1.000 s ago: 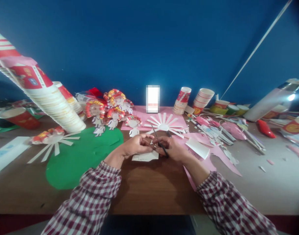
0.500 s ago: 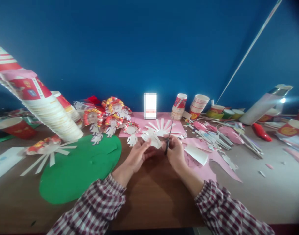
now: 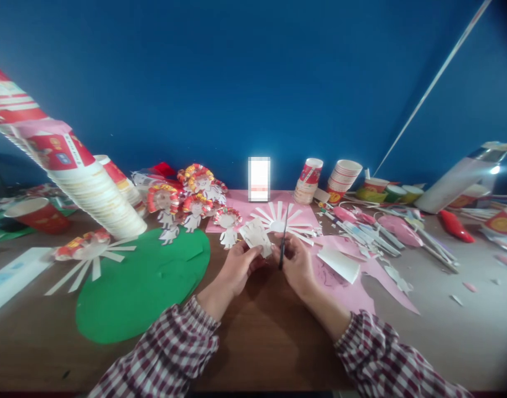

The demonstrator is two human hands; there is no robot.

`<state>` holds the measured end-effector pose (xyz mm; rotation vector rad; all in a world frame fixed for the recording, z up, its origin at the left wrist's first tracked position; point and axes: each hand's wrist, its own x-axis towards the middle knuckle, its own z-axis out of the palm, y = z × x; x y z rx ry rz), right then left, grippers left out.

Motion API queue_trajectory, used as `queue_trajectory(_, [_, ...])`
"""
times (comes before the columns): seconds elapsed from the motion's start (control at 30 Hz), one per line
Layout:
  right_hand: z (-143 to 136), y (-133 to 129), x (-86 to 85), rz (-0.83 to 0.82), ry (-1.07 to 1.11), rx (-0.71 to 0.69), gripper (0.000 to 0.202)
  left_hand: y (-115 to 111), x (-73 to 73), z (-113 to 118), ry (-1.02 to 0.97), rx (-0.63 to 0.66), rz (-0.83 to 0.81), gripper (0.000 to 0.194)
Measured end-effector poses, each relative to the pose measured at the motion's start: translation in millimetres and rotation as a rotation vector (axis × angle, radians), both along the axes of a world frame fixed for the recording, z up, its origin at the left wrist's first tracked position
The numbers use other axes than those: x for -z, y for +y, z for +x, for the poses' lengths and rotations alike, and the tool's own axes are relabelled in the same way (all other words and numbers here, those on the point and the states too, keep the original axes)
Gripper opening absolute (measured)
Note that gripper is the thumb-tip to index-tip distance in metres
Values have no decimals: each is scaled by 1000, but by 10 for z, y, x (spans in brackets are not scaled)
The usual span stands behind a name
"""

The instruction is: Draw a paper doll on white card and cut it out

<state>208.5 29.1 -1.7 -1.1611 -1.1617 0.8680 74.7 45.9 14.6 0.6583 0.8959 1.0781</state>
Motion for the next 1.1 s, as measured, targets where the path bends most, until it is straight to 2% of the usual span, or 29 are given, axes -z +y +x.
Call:
queue_trajectory(0.4, [-3,13,64,-5,-57,-28,33,30,21,-20,15,33,15,24])
queue_trajectory(0.83, [22,22,36,-14,22,-58,31,24,31,-16,60,67,39,31])
queue_trajectory(1.1, [-11,21,47,-2,-30,-58,31,29,-17,1,13,43,30,31])
